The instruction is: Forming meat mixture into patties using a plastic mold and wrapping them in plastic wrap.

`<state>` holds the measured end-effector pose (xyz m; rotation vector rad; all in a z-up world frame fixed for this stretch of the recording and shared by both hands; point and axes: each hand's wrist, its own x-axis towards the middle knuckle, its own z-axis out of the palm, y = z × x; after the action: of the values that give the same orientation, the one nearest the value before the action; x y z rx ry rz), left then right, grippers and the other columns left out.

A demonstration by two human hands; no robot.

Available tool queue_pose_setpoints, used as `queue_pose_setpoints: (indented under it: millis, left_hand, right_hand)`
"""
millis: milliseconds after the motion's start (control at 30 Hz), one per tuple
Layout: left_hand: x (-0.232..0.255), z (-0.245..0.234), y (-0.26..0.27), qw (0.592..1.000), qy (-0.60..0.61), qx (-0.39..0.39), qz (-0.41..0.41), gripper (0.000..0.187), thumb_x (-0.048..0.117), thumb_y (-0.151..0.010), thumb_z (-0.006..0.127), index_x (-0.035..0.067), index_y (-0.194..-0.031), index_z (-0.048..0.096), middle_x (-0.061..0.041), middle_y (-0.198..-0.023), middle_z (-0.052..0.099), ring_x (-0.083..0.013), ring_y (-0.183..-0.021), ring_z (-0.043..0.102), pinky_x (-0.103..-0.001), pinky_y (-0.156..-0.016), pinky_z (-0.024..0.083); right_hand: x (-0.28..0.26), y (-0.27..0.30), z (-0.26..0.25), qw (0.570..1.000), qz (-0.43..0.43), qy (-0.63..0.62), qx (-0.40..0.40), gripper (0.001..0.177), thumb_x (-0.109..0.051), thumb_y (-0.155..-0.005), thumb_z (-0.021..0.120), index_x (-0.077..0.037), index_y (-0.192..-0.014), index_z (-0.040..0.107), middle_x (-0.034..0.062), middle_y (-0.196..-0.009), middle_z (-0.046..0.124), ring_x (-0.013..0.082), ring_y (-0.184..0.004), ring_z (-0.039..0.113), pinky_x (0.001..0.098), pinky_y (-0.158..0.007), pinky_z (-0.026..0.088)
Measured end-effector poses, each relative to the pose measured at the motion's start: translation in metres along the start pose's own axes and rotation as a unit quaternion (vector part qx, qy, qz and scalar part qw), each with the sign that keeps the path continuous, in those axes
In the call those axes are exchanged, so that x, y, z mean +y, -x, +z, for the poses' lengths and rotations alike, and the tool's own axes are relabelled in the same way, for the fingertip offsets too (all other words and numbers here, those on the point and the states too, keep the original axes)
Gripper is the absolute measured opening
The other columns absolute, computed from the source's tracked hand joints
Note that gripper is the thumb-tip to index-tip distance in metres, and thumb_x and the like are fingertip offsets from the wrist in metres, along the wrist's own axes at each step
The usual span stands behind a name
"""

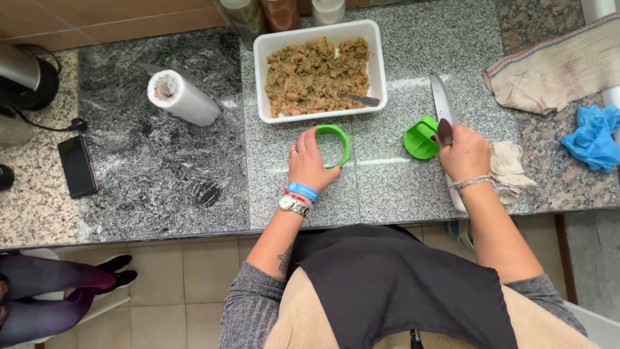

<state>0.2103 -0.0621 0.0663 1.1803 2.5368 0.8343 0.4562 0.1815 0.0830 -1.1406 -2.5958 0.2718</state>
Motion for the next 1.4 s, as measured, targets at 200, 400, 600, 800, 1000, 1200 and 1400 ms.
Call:
queue_pose_setpoints:
  millis: [200, 400, 600, 800, 1000, 1200, 1400]
  left_hand:
    - [-0.031, -0.021, 0.000, 0.999, -0.039, 0.013, -0.033, 0.105, 0.033, -0.060, 0.089, 0.007, -0.147, 0.036, -0.026, -0.150, 0.041, -0.0510, -0.123, 0.049, -0.055, -0.103, 0.044]
    - [-0.069, -0.054, 0.009, 0.996, -0.063, -0.010, -0.067, 0.101, 0.034, -0.060, 0.087, 0.015, -0.146, 0.038, -0.024, -0.153, 0.039, -0.0518, -0.128, 0.047, -0.059, -0.106, 0.041]
    - [-0.135, -0.092, 0.008, 0.991, -0.114, 0.011, -0.066, 0.103, 0.034, -0.059, 0.088, 0.014, -0.147, 0.038, -0.032, -0.152, 0.033, -0.0539, -0.133, 0.042, -0.060, -0.109, 0.034]
    - [-0.183, -0.152, -0.007, 0.995, 0.042, 0.074, -0.054, 0.063, 0.038, -0.087, 0.084, 0.017, -0.134, 0.049, -0.014, -0.148, 0.051, -0.0364, -0.138, 0.049, -0.047, -0.125, 0.040]
    - [-0.230, -0.246, -0.080, 0.958, 0.125, 0.224, 0.125, 0.106, 0.009, -0.062, 0.090, 0.010, -0.150, 0.031, -0.026, -0.161, 0.021, -0.0490, -0.148, 0.024, -0.053, -0.122, 0.021]
    - [-0.272, -0.271, -0.136, 0.964, -0.186, -0.004, 0.188, 0.106, -0.007, -0.061, 0.076, 0.022, -0.157, 0.038, -0.004, -0.143, 0.060, -0.0356, -0.148, 0.039, -0.064, -0.117, 0.013]
    - [-0.305, -0.256, -0.108, 0.963, -0.131, 0.138, 0.190, 0.010, 0.016, -0.089, 0.073, 0.022, -0.095, 0.079, -0.003, -0.093, 0.074, -0.0254, -0.103, 0.068, -0.057, -0.112, 0.031]
  right_hand:
    - [-0.057, 0.012, -0.025, 0.997, 0.020, -0.031, 0.067, 0.072, -0.027, -0.084, 0.081, 0.003, -0.140, 0.047, 0.0252, -0.101, 0.064, 0.0451, -0.084, 0.065, 0.0538, -0.071, 0.051]
    - [-0.061, 0.053, 0.041, 0.992, -0.012, -0.123, -0.035, 0.032, -0.015, -0.097, 0.066, -0.001, -0.117, 0.047, 0.0239, -0.103, 0.058, 0.0468, -0.088, 0.061, 0.0562, -0.077, 0.048]
    - [-0.052, 0.056, 0.102, 0.996, -0.010, -0.080, -0.047, 0.016, -0.008, -0.095, 0.062, -0.001, -0.106, 0.053, 0.0263, -0.101, 0.059, 0.0473, -0.095, 0.059, 0.0563, -0.083, 0.048]
    - [-0.100, 0.053, 0.101, 0.997, 0.057, 0.034, 0.030, 0.008, -0.009, -0.100, 0.066, -0.004, -0.100, 0.060, 0.0211, -0.100, 0.062, 0.0433, -0.102, 0.061, 0.0559, -0.089, 0.047]
    - [-0.252, 0.035, 0.072, 0.995, -0.035, 0.013, 0.097, 0.021, -0.012, -0.090, 0.076, -0.007, -0.107, 0.065, 0.0139, -0.110, 0.065, 0.0364, -0.108, 0.062, 0.0541, -0.095, 0.047]
    - [-0.452, -0.030, 0.055, 0.966, -0.160, -0.202, -0.033, 0.045, -0.025, -0.088, 0.079, -0.013, -0.129, 0.065, 0.0204, -0.133, 0.057, 0.0385, -0.116, 0.062, 0.0472, -0.099, 0.053]
    - [-0.522, -0.090, 0.088, 0.968, -0.216, -0.074, -0.100, 0.061, -0.049, -0.081, 0.081, -0.019, -0.130, 0.061, 0.0198, -0.151, 0.038, 0.0501, -0.129, 0.047, 0.0605, -0.096, 0.050]
